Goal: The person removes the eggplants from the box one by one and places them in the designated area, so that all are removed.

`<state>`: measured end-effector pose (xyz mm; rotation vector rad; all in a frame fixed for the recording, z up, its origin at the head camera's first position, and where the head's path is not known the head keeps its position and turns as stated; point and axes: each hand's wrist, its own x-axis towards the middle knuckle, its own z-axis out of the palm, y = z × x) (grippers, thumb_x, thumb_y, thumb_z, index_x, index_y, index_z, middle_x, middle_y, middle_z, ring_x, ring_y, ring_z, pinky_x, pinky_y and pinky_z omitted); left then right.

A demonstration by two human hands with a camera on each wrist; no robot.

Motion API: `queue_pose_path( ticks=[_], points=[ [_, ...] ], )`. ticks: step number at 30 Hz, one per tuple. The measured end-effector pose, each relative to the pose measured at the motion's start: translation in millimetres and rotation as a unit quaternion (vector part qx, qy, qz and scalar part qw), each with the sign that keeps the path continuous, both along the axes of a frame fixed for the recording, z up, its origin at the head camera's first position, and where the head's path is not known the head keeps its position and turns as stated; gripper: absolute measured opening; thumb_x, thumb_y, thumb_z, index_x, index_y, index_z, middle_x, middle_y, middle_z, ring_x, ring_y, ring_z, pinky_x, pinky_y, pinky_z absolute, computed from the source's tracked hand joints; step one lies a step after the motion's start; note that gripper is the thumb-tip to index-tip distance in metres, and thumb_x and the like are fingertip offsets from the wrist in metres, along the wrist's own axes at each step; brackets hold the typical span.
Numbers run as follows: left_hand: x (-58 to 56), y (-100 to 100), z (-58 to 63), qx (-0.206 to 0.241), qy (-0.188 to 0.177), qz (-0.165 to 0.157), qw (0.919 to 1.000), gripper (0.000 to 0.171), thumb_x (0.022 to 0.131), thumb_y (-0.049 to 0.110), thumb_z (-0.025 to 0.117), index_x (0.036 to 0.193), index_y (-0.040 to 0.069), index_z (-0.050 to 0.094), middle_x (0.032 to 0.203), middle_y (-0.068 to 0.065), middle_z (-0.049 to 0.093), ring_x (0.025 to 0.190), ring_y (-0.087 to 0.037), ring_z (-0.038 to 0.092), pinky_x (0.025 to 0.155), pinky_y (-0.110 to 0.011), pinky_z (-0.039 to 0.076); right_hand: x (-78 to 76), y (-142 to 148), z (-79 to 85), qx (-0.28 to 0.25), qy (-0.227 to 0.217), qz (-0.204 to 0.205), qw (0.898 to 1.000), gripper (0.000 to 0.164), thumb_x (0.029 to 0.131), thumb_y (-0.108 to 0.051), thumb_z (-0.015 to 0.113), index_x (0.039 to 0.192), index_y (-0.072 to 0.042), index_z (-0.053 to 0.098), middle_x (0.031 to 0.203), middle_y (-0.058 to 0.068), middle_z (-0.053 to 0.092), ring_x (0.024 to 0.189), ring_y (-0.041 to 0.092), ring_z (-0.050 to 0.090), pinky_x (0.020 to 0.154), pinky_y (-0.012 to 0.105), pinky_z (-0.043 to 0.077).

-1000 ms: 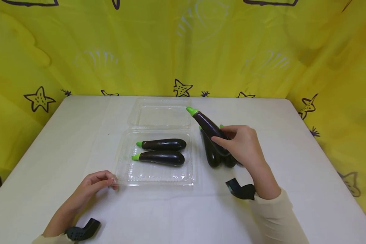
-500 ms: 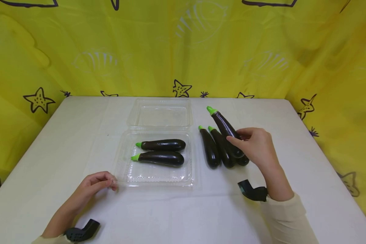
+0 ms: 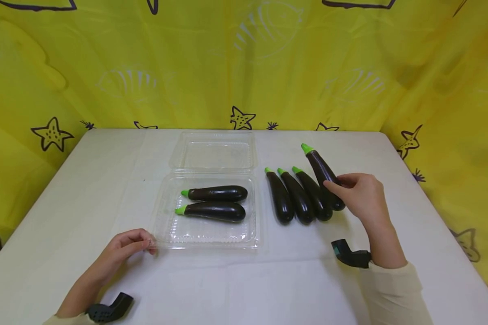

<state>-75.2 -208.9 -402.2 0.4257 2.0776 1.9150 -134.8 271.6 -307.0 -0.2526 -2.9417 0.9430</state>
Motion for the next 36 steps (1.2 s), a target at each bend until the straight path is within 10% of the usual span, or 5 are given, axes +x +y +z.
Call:
queue_pose_path(
  ticks=[36],
  points=[
    [-0.2,-1,-1.4,0.002,0.000,0.000,1.0000,0.016,0.093,0.006,0.049,0.085,-0.008,0.053,0.078,-0.005,0.062,0.078,-0.017,0.056,0.077,-0.026,0.042,-6.1,31,-32.6,-0.018,-0.061,-0.033,0.997,0.070,0.082,-0.050,0.061,0.113,0.012,0.057,0.117,0.034,0.050,0.107,0.048,0.042,0.078,0.054,0.038]
  ],
)
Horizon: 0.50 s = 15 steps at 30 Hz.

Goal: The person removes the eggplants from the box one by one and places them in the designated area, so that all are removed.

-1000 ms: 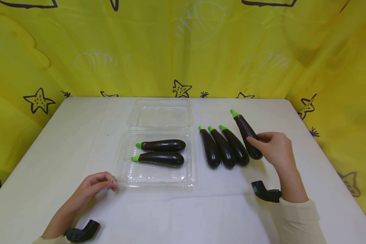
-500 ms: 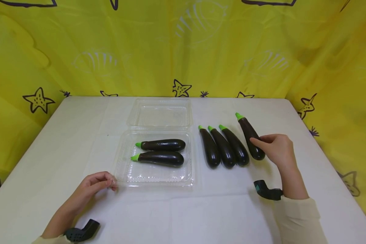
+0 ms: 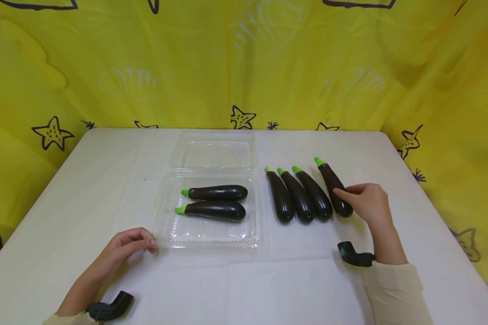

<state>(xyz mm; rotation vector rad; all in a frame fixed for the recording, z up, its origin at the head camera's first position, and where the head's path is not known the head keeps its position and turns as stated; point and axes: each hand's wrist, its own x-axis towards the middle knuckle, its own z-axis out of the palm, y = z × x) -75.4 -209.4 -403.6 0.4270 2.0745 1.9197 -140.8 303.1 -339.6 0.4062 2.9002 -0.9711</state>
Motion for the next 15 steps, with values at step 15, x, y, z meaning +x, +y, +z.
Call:
queue_pose_path(
  ticks=[15],
  points=[
    [0.1,-0.2,0.6,0.003,-0.003,-0.002,1.0000,0.017,0.093,0.006,0.049,0.085,-0.009,0.053,0.079,-0.006,0.062,0.078,-0.017,0.057,0.077,-0.026,0.043,-1.8,2.6,-8.1,0.014,-0.008,0.015,1.000,0.067,0.083,-0.048,0.061,0.111,0.013,0.058,0.114,0.033,0.053,0.103,0.049,0.044,0.075,0.054,0.040]
  ],
)
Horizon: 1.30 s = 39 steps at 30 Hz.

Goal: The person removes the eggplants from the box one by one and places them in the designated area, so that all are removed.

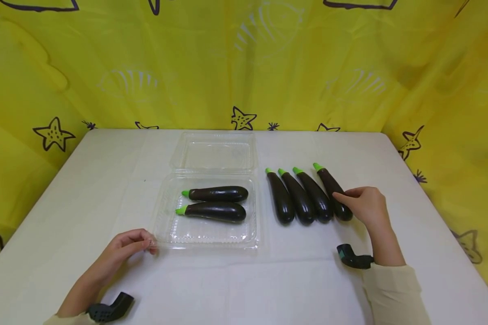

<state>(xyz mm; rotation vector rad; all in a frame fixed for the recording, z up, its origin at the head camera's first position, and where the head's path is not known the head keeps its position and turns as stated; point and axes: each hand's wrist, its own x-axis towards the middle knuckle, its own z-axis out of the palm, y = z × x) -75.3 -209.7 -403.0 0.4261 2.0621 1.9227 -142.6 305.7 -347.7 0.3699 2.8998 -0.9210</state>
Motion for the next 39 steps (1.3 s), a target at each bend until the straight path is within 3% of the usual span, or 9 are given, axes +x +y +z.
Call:
queue_pose_path(
  ticks=[39],
  points=[
    [-0.1,-0.4,-0.1,-0.006,0.000,0.002,1.0000,0.016,0.093,0.006,0.049,0.085,-0.008,0.053,0.079,-0.007,0.062,0.079,-0.018,0.056,0.077,-0.025,0.042,0.3,-1.2,-5.9,0.002,0.006,0.002,1.000,0.071,0.082,-0.051,0.061,0.112,0.014,0.057,0.111,0.033,0.055,0.103,0.048,0.046,0.075,0.052,0.041]
  ],
)
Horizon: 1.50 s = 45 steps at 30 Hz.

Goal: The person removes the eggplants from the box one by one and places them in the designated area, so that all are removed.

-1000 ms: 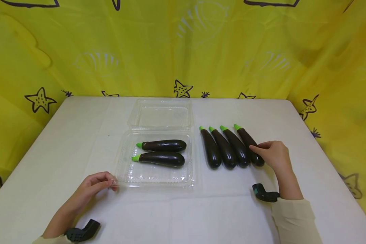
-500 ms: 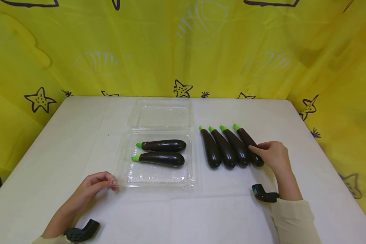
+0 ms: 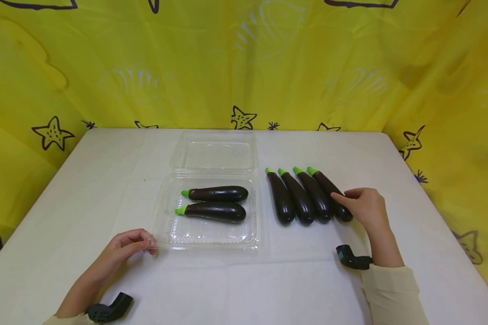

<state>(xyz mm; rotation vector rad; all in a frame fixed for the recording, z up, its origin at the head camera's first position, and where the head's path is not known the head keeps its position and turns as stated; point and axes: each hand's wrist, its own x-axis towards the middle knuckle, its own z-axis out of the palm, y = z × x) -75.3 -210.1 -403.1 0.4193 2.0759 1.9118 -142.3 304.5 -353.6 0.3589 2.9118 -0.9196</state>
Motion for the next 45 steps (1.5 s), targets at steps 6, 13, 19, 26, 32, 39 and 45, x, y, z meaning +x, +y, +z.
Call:
queue_pose_path(
  ticks=[6,13,19,26,32,39,45],
  points=[
    [0.0,0,-0.5,0.002,0.004,-0.002,1.0000,0.016,0.093,0.006,0.049,0.085,-0.008,0.053,0.079,-0.007,0.062,0.079,-0.018,0.056,0.077,-0.025,0.043,-0.9,0,0.2,-0.004,0.001,0.001,1.000,0.071,0.083,-0.050,0.061,0.113,0.015,0.055,0.112,0.033,0.054,0.103,0.049,0.045,0.076,0.053,0.040],
    [-0.1,0,-1.1,0.004,0.004,0.001,1.0000,0.015,0.093,0.005,0.049,0.085,-0.007,0.053,0.078,-0.005,0.062,0.078,-0.017,0.056,0.077,-0.025,0.043,-1.1,-3,0.7,-0.010,0.013,-0.002,1.000,0.069,0.084,-0.049,0.060,0.115,0.013,0.055,0.112,0.033,0.054,0.103,0.046,0.047,0.076,0.051,0.041],
    [-0.3,0,-0.6,-0.001,0.001,0.002,1.0000,0.016,0.093,0.007,0.049,0.085,-0.006,0.054,0.078,-0.005,0.062,0.079,-0.017,0.056,0.077,-0.025,0.042,-1.1,-9,5.9,-0.001,0.048,-0.004,0.999,0.067,0.083,-0.048,0.061,0.113,0.012,0.057,0.107,0.031,0.058,0.099,0.043,0.051,0.071,0.044,0.043],
    [-0.1,1,0.4,0.000,0.000,0.002,1.0000,0.016,0.093,0.006,0.049,0.085,-0.007,0.054,0.078,-0.006,0.062,0.078,-0.017,0.055,0.077,-0.025,0.042,-1.5,-19,13.9,0.002,0.068,-0.001,0.998,0.065,0.083,-0.047,0.061,0.111,0.011,0.058,0.104,0.031,0.059,0.096,0.042,0.053,0.066,0.036,0.044],
    [0.3,1,0.5,-0.004,-0.003,0.005,1.0000,0.016,0.093,0.007,0.049,0.085,-0.007,0.054,0.078,-0.006,0.062,0.079,-0.017,0.055,0.077,-0.025,0.042,-1.3,-31,19.8,0.000,0.076,0.009,0.997,0.063,0.083,-0.046,0.062,0.111,0.010,0.059,0.104,0.030,0.060,0.096,0.041,0.054,0.072,0.042,0.044],
    [-0.4,1,0.2,-0.003,-0.002,0.000,1.0000,0.017,0.093,0.007,0.049,0.085,-0.007,0.054,0.078,-0.004,0.062,0.079,-0.017,0.055,0.077,-0.025,0.042,-2.2,-45,24.4,-0.009,0.095,0.030,0.995,0.057,0.084,-0.040,0.064,0.110,0.010,0.060,0.102,0.028,0.061,0.094,0.040,0.057,0.074,0.045,0.044],
    [-0.1,1,1.3,-0.007,-0.006,0.004,1.0000,0.017,0.093,0.007,0.050,0.085,-0.008,0.054,0.078,-0.004,0.062,0.079,-0.017,0.055,0.078,-0.025,0.042,-1.2,-59,23.8,-0.014,0.098,0.060,0.993,0.055,0.084,-0.039,0.065,0.109,0.010,0.060,0.101,0.027,0.062,0.092,0.038,0.059,0.074,0.046,0.046]
  ],
)
